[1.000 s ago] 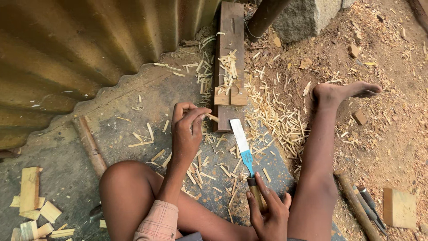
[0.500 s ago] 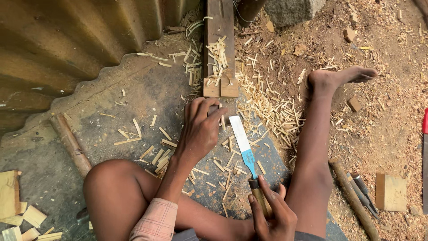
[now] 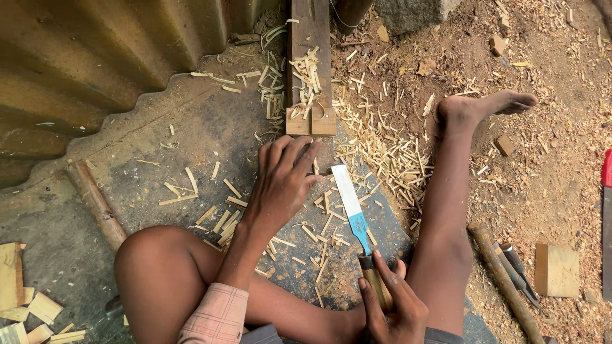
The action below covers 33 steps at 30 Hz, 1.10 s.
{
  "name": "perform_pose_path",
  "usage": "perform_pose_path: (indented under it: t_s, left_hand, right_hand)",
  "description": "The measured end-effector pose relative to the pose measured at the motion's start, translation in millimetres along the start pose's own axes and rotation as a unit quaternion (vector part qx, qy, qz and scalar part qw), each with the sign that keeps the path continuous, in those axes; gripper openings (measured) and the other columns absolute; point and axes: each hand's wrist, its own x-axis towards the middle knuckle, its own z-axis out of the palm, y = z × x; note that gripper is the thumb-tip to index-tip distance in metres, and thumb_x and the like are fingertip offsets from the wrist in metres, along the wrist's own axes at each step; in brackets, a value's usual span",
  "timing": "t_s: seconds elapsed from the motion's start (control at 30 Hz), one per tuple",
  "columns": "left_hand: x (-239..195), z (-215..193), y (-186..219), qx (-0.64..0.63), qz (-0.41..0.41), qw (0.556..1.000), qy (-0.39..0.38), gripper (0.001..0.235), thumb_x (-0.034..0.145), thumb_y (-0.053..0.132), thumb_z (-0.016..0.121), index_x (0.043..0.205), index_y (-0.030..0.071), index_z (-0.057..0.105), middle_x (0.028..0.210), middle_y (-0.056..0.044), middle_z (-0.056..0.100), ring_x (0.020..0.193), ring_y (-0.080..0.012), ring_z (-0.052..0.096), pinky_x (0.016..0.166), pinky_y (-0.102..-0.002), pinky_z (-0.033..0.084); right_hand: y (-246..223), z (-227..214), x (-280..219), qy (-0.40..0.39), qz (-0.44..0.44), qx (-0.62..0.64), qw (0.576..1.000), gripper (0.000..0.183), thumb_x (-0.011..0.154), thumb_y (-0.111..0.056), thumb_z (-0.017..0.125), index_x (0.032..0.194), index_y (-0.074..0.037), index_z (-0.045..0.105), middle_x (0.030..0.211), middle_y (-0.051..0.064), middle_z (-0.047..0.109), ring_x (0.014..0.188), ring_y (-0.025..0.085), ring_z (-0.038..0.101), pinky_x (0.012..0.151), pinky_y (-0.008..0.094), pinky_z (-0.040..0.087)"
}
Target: The person sits on the ground and uses a chisel and a wooden mallet to carve a small piece of wood. They repeatedly strike the chisel to remove wood shavings and shape the piece.
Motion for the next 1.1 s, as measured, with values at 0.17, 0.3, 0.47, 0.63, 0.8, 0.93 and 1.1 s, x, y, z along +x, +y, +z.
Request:
perform_pose_path:
  t_s: [0.17,0.3,0.47,0.63,0.8,0.93,1.1]
  left_hand:
    - [-7,8,-10,-0.003,0.024,0.995,0.095,0.048,0.080,0.018,0.087,0.121,0.002,0.068,0.120,-0.012,0.070,0.114,-0.0283,0.061,0.101,-0.043,0.047]
    - [-9,9,-12,-0.019,0.025,0.995,0.093,0.035,0.081,0.016,0.089,0.109,0.004,0.072,0.107,-0.006,0.071,0.107,-0.0246,0.064,0.097,-0.040,0.050]
    - [-11,2,-8,-0.023,0.018,0.996,0.083,0.030,0.075,0.013,0.089,0.098,0.002,0.073,0.106,-0.008,0.070,0.109,-0.0271,0.062,0.096,-0.043,0.049]
    - [-16,-1,-6,-0.040,0.005,0.997,0.072,0.030,0.073,0.007,0.088,0.099,0.001,0.074,0.108,-0.008,0.068,0.111,-0.0279,0.060,0.096,-0.043,0.047]
    - [-16,10,-1,-0.060,-0.041,0.990,0.122,0.024,0.077,0.004,0.086,0.097,0.003,0.072,0.107,-0.006,0.066,0.111,-0.0267,0.060,0.098,-0.041,0.049]
    - [-19,19,0,-0.129,-0.152,0.970,0.135,0.026,0.074,0.003,0.086,0.094,0.002,0.071,0.100,-0.010,0.058,0.102,-0.0272,0.058,0.089,-0.041,0.048]
    - [-18,24,-2,-0.154,-0.156,0.968,0.124,0.021,0.074,0.007,0.088,0.087,0.006,0.072,0.096,-0.007,0.058,0.099,-0.0248,0.057,0.088,-0.040,0.046]
  right_hand:
    - [12,0,16,0.008,-0.043,0.120,0.992,0.099,0.102,-0.054,0.036,0.155,-0.002,-0.030,0.166,0.014,-0.033,0.156,0.026,-0.025,0.123,0.042,-0.013]
    - [16,3,21,0.020,-0.045,0.174,0.983,0.097,0.101,-0.061,0.028,0.155,-0.004,-0.027,0.166,0.012,-0.032,0.155,0.025,-0.023,0.124,0.040,-0.012]
    - [15,1,19,0.017,-0.046,0.173,0.984,0.097,0.101,-0.062,0.029,0.156,-0.005,-0.027,0.166,0.011,-0.032,0.155,0.025,-0.022,0.124,0.041,-0.011]
    - [16,1,17,0.018,-0.040,0.247,0.968,0.096,0.097,-0.066,0.023,0.156,-0.009,-0.027,0.165,0.008,-0.034,0.154,0.023,-0.022,0.122,0.042,-0.011]
    - [18,2,20,0.021,-0.058,0.175,0.983,0.098,0.101,-0.066,0.027,0.158,-0.008,-0.029,0.166,0.009,-0.036,0.156,0.022,-0.025,0.121,0.043,-0.011]
    - [22,2,24,0.030,-0.046,0.274,0.960,0.094,0.096,-0.067,0.020,0.156,-0.011,-0.025,0.164,0.007,-0.033,0.153,0.022,-0.021,0.121,0.042,-0.011]
    - [27,5,27,0.019,-0.041,0.266,0.963,0.095,0.098,-0.066,0.022,0.156,-0.011,-0.028,0.165,0.008,-0.033,0.154,0.023,-0.022,0.122,0.043,-0.011]
